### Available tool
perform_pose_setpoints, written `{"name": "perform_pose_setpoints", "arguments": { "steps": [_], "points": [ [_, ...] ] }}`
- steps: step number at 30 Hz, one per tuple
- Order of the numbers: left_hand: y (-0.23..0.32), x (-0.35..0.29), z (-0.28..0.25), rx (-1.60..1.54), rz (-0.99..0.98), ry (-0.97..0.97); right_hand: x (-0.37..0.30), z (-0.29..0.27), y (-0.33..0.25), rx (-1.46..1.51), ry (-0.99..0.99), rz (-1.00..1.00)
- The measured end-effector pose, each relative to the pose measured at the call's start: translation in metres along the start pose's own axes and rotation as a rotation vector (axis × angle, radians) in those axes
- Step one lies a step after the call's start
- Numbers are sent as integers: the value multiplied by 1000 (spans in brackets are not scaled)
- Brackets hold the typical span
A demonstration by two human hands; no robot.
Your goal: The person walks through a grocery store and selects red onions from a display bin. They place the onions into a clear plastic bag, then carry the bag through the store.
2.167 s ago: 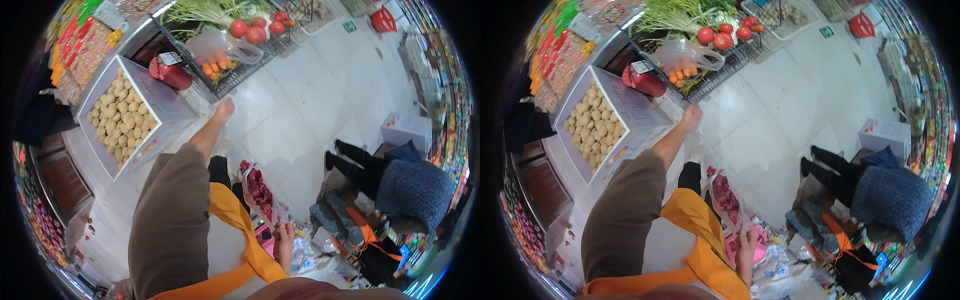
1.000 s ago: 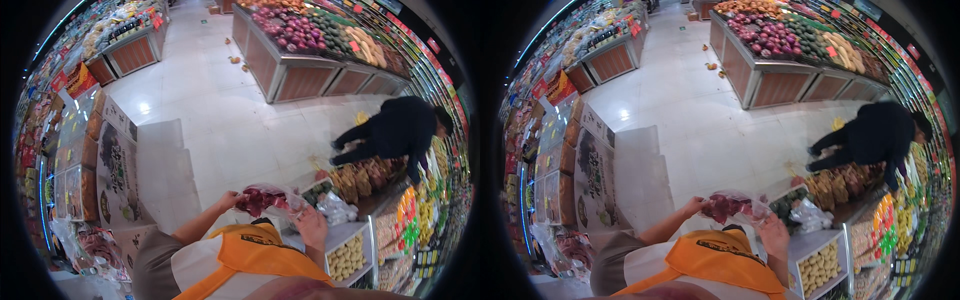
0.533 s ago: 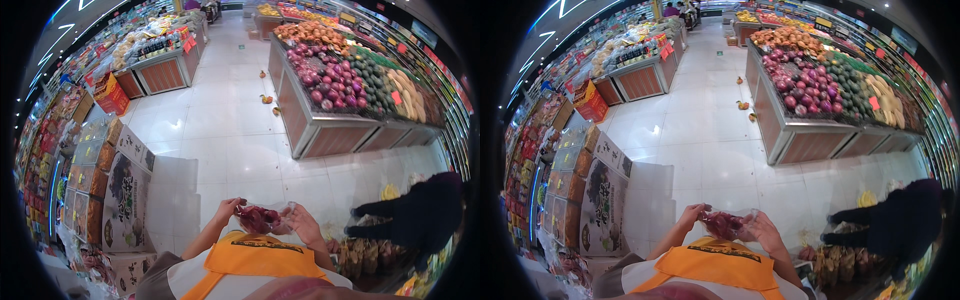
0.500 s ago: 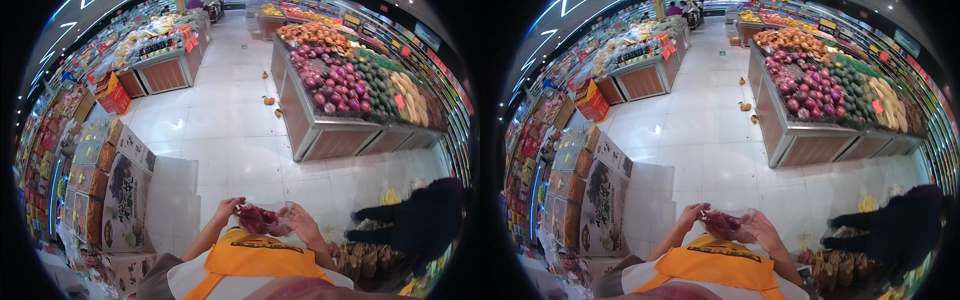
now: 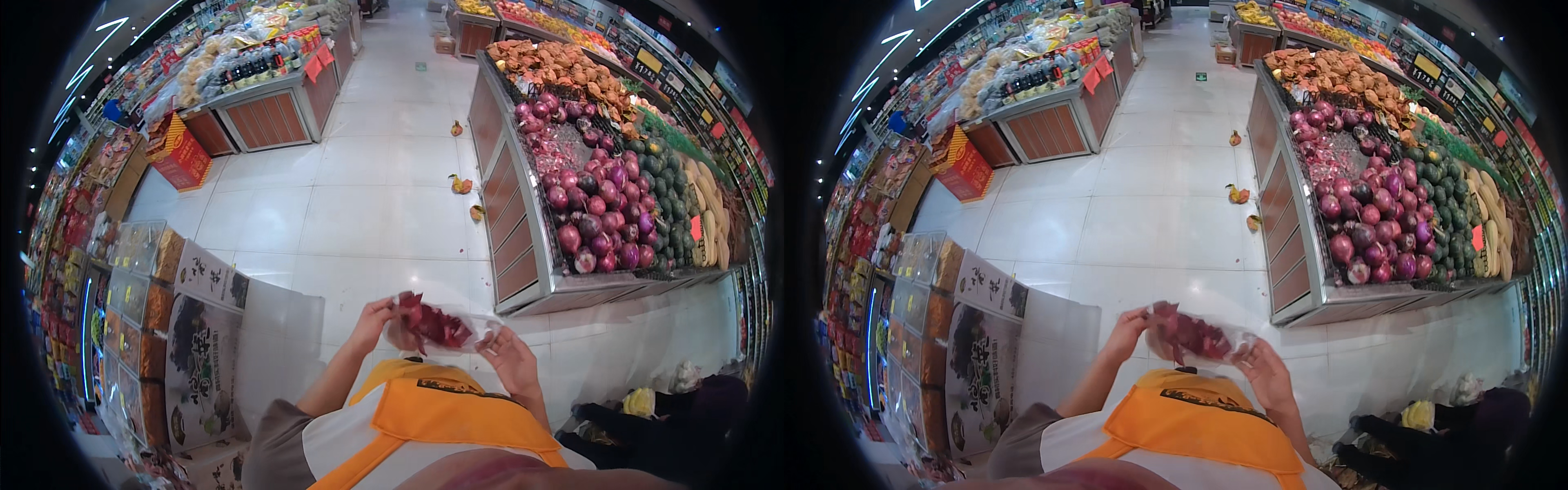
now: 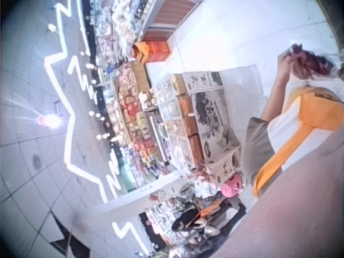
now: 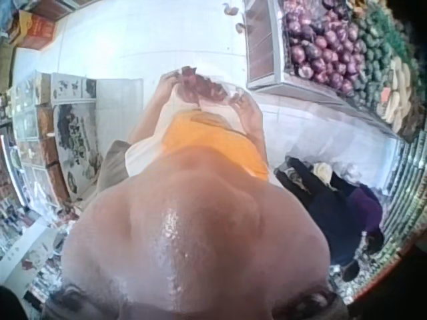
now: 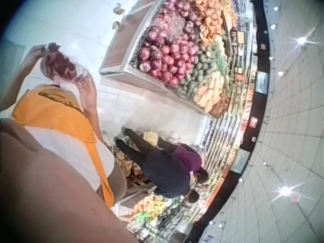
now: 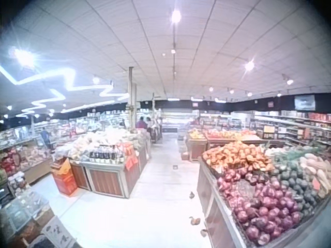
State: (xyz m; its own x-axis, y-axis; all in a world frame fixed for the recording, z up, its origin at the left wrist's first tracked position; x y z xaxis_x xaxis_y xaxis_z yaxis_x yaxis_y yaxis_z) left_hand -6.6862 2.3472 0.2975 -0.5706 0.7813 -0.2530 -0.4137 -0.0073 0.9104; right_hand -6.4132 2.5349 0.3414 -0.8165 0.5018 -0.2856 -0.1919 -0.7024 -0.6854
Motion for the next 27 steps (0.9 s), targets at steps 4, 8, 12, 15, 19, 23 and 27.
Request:
{"name": "perform_pose_setpoints", "arguments": {
  "steps": [4,8,12,15,19,23,27],
  "points": [
    [65,107,13,117,98,-109,75,-20,-60,-20,208,-134],
    [110,206,34,172,264,-268,164,-40,-111,-70,350,-216],
    [138,298,55,308,488,-307,264,-55,-160,-108,238,-269],
    [173,360,75,364,537,-214,338,-60,-203,-225,309,-267],
    [220,437,97,526,681,-208,421,-77,-247,-288,242,-256],
    [252,514,115,644,865,-244,496,-125,-267,-512,410,-315],
    [264,598,137,518,935,-352,565,-224,-277,-969,798,-477]
  ]
}}
Point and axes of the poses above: each hand's wrist, its own x-axis towards the middle knuckle, its own z-axis out of the palm, y = z × x, the point moved 1 cm from there along x, towards the middle knuckle, and after that the axes turned 3 degrees about y, right-handed, at the moved point
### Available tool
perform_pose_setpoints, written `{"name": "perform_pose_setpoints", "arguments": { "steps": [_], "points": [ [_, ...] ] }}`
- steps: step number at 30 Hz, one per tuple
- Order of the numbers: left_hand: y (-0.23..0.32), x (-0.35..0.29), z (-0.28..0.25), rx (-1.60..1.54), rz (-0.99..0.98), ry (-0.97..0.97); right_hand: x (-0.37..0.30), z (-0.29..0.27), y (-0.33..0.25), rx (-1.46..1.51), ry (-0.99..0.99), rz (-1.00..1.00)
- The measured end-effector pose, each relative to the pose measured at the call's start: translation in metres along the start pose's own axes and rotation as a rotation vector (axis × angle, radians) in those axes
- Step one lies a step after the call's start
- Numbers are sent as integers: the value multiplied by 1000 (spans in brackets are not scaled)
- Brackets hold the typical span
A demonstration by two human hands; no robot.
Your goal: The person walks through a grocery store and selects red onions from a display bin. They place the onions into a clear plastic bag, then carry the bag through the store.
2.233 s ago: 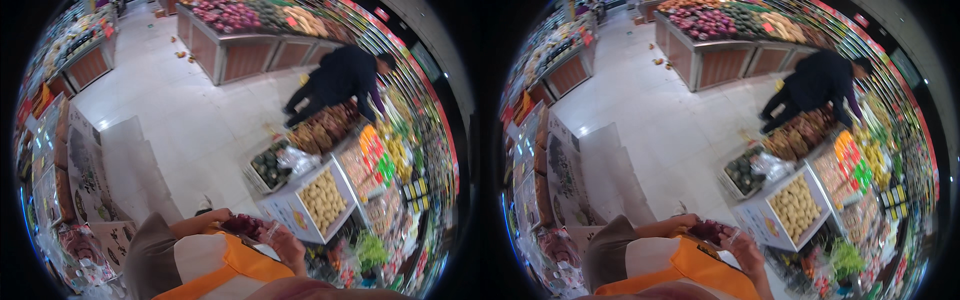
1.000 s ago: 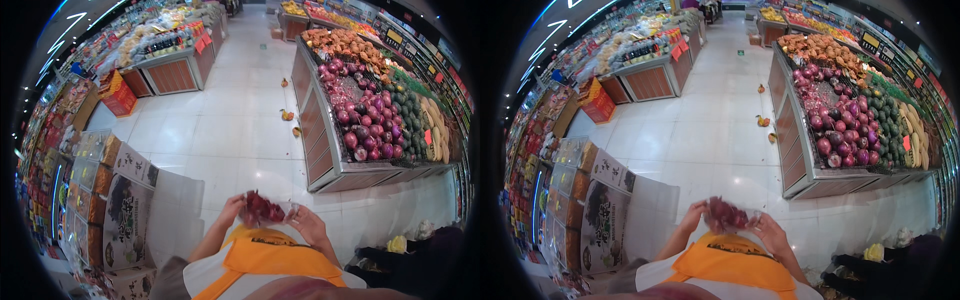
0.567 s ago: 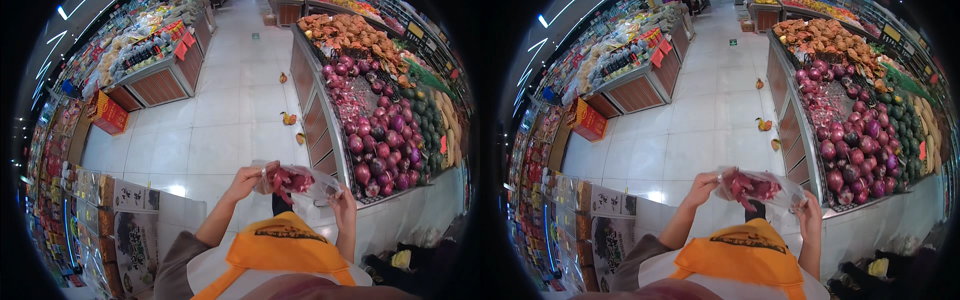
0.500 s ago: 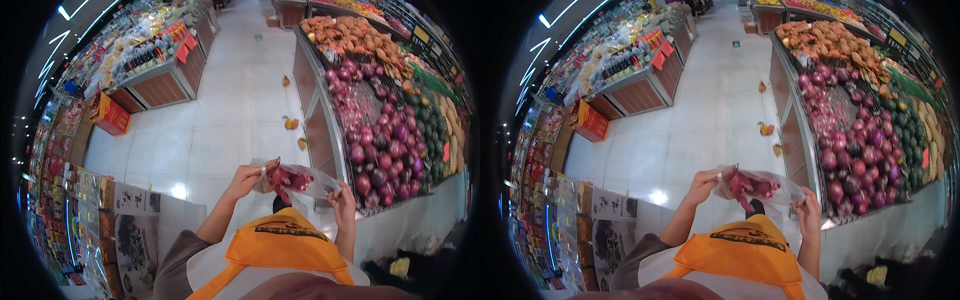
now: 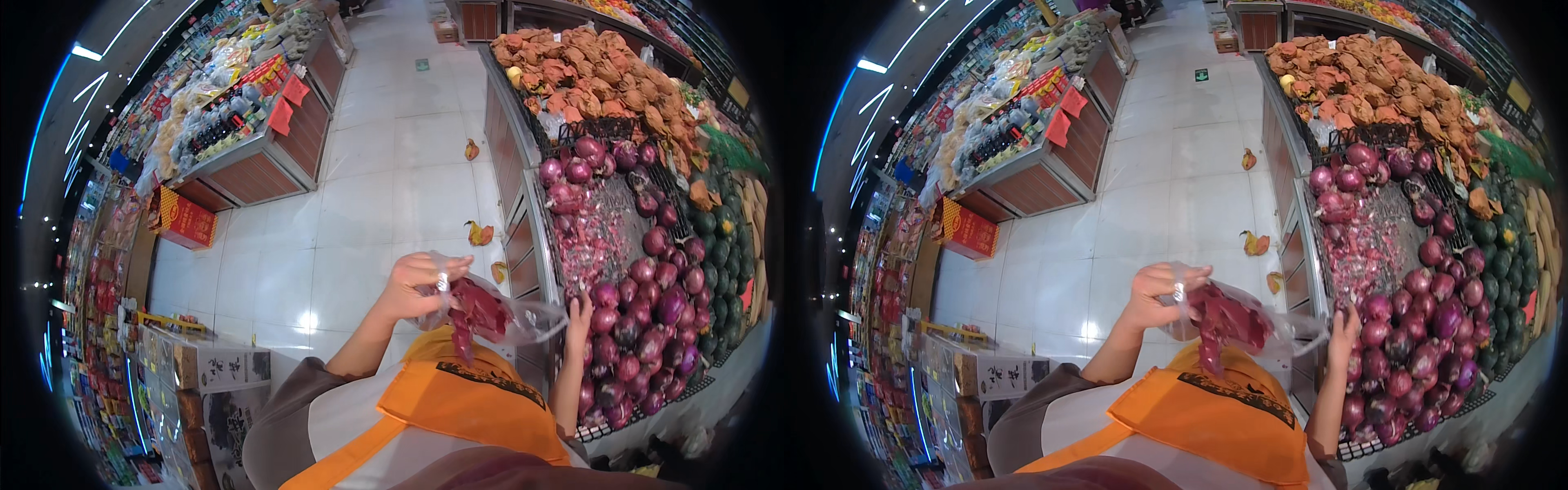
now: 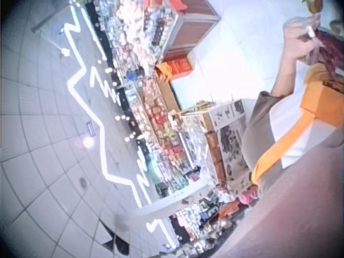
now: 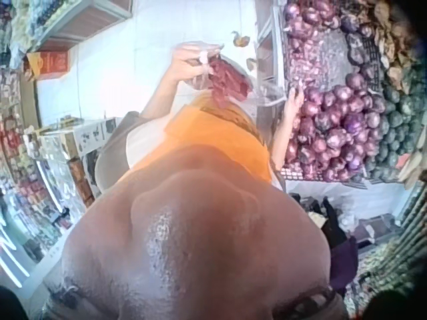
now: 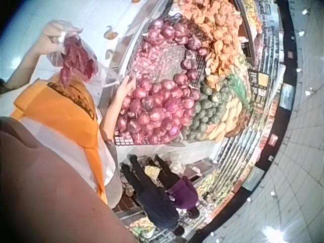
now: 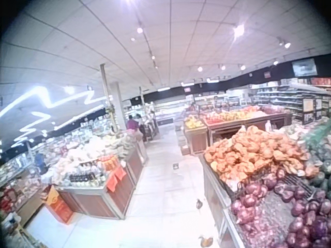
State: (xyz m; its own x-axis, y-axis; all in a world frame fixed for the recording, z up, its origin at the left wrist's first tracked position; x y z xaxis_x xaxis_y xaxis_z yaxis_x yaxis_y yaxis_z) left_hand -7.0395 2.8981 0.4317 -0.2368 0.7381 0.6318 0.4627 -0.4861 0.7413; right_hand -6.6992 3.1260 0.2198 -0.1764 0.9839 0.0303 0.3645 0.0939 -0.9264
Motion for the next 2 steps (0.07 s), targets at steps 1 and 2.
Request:
{"name": "perform_pose_setpoints", "arguments": {
  "steps": [1,2],
  "points": [
    [-16,15,-2,-47,-36,-46,22,4,27,-79,73,-11],
    [-31,27,-9,-53,-43,-55,37,4,55,-153,158,34]
  ]
}}
Point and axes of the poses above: each hand's wrist, its own x-axis towards the middle knuckle, its own z-axis out of the palm, y = z × x, the point moved 1 cm from there along x, towards the middle knuckle, and after that the axes turned 3 degrees about y, right-handed, at the moved point
